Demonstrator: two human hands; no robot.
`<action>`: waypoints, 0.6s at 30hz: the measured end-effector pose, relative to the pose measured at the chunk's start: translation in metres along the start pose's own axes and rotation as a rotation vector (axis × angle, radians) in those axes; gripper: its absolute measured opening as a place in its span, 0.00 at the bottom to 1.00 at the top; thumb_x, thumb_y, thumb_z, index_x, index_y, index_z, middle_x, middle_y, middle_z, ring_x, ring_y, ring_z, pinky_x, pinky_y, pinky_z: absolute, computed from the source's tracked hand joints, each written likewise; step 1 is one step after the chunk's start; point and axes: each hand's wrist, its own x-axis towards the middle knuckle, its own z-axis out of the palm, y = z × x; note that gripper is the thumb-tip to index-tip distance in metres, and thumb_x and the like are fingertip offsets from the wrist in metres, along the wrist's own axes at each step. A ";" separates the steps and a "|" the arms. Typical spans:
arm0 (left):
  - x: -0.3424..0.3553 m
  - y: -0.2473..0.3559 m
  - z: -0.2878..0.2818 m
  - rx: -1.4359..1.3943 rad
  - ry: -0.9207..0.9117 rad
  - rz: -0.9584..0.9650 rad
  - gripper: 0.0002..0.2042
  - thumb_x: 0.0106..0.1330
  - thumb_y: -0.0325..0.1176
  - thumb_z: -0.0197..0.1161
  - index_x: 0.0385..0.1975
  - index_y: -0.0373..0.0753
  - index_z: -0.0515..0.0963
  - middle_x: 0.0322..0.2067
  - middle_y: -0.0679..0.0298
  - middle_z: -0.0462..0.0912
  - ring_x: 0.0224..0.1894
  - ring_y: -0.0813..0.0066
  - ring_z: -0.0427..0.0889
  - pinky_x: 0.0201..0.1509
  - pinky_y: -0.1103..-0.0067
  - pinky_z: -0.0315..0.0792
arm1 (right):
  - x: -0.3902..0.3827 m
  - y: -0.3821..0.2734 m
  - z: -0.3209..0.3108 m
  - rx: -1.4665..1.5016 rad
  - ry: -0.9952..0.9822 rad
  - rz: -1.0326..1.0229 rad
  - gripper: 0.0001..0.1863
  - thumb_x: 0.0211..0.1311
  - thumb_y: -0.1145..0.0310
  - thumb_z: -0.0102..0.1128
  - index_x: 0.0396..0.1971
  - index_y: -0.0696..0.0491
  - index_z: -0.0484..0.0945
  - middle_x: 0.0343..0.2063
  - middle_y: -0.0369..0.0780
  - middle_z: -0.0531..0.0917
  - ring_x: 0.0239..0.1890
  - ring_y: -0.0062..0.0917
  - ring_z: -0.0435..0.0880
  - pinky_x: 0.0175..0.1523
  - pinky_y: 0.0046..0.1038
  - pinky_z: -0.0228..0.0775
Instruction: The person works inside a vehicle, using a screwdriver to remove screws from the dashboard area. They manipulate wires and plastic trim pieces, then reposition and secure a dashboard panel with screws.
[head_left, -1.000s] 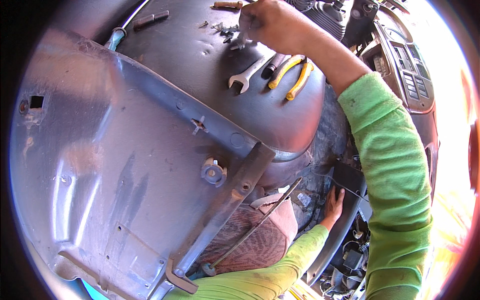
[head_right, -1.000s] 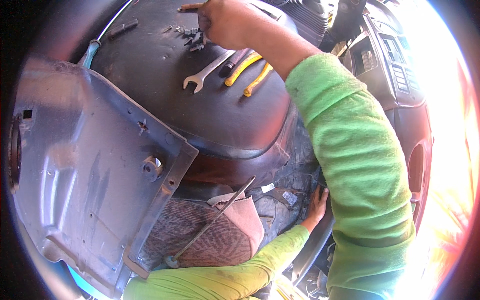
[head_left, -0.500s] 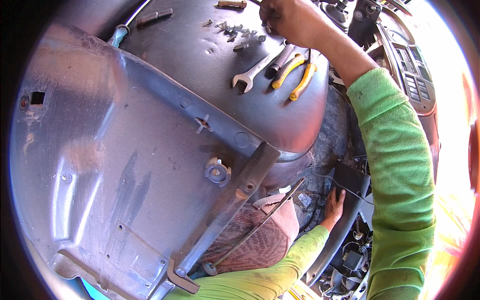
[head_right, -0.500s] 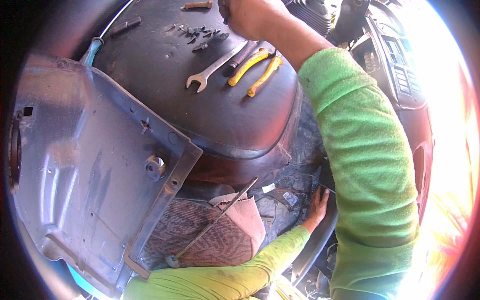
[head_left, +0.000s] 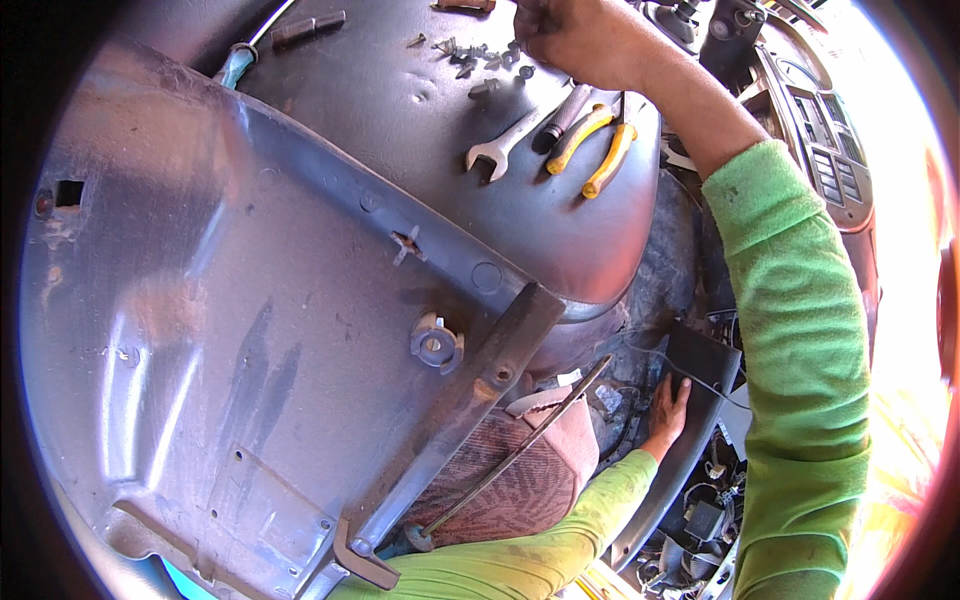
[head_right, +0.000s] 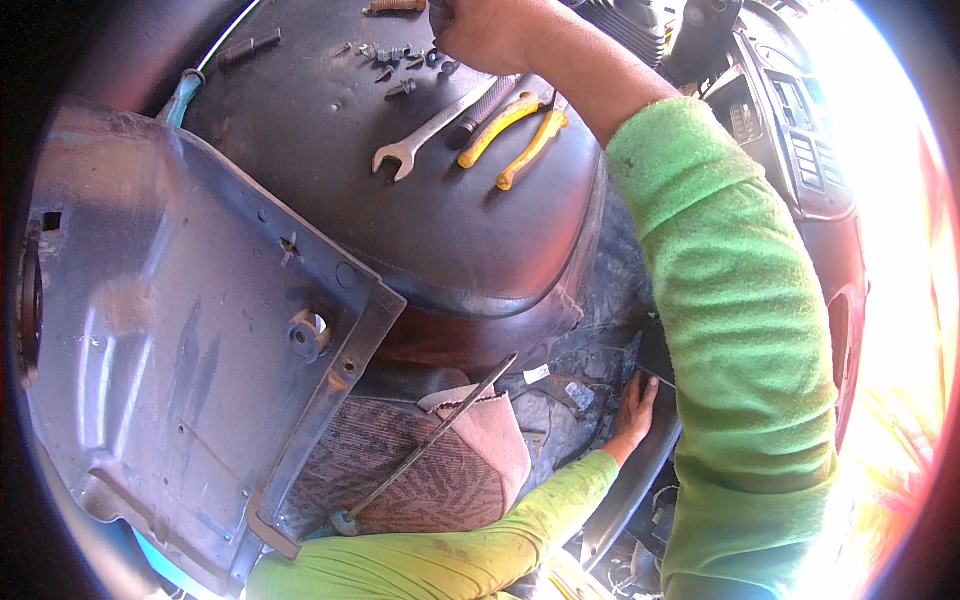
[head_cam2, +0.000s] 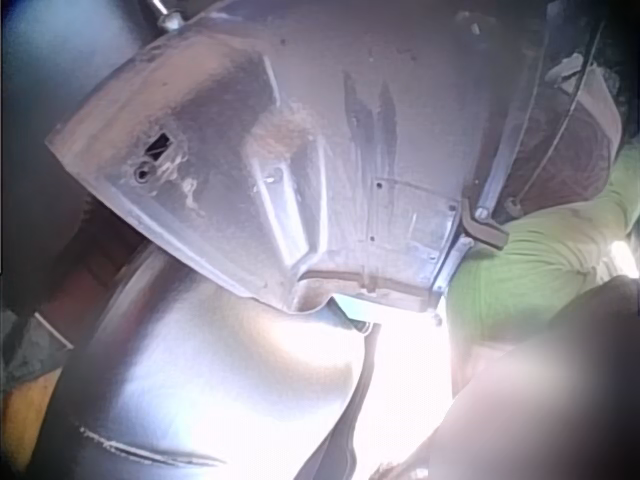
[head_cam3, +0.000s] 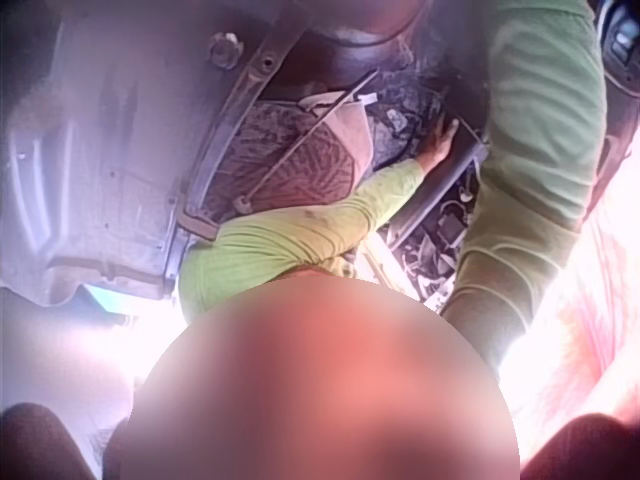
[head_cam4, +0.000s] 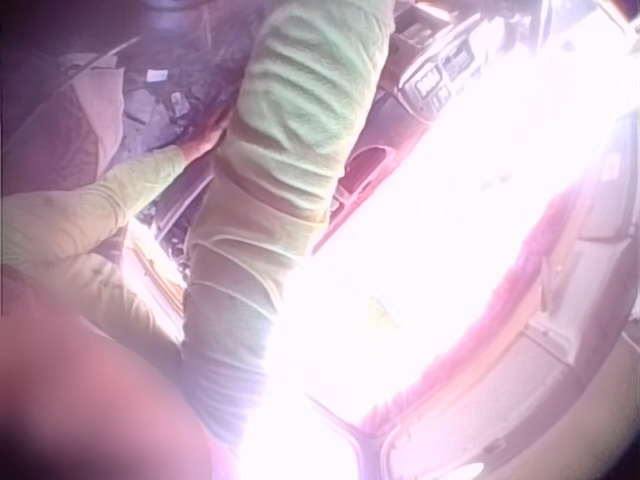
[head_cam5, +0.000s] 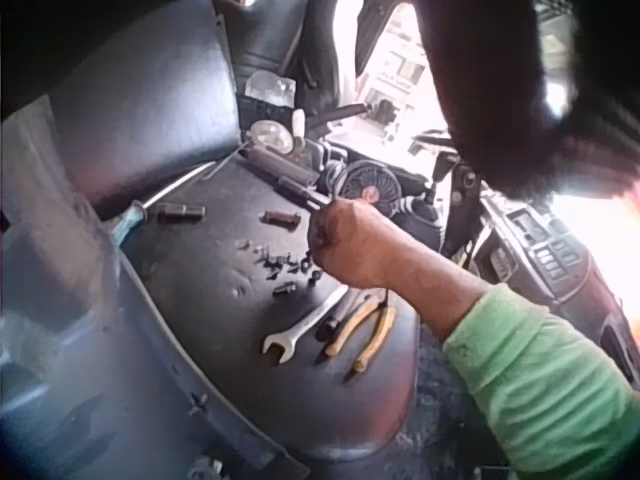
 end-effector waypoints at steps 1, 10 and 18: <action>0.000 0.000 0.000 0.003 0.004 0.007 0.45 0.74 0.70 0.44 0.76 0.35 0.58 0.75 0.42 0.58 0.78 0.46 0.56 0.81 0.61 0.49 | -0.001 0.000 0.000 0.006 -0.017 0.002 0.09 0.59 0.69 0.58 0.28 0.59 0.83 0.30 0.55 0.86 0.39 0.53 0.86 0.55 0.47 0.76; -0.001 0.002 0.000 0.011 0.010 0.008 0.45 0.73 0.70 0.44 0.76 0.36 0.58 0.75 0.42 0.59 0.78 0.47 0.56 0.81 0.62 0.49 | -0.003 -0.007 0.000 0.096 0.045 -0.045 0.06 0.55 0.74 0.61 0.30 0.57 0.85 0.29 0.53 0.86 0.37 0.48 0.88 0.44 0.43 0.79; 0.000 -0.001 0.001 0.013 0.014 -0.010 0.44 0.74 0.68 0.46 0.76 0.36 0.59 0.75 0.42 0.60 0.78 0.47 0.57 0.81 0.62 0.50 | -0.002 -0.008 -0.003 0.083 0.041 -0.042 0.06 0.56 0.73 0.62 0.31 0.57 0.85 0.31 0.52 0.86 0.39 0.47 0.88 0.45 0.41 0.80</action>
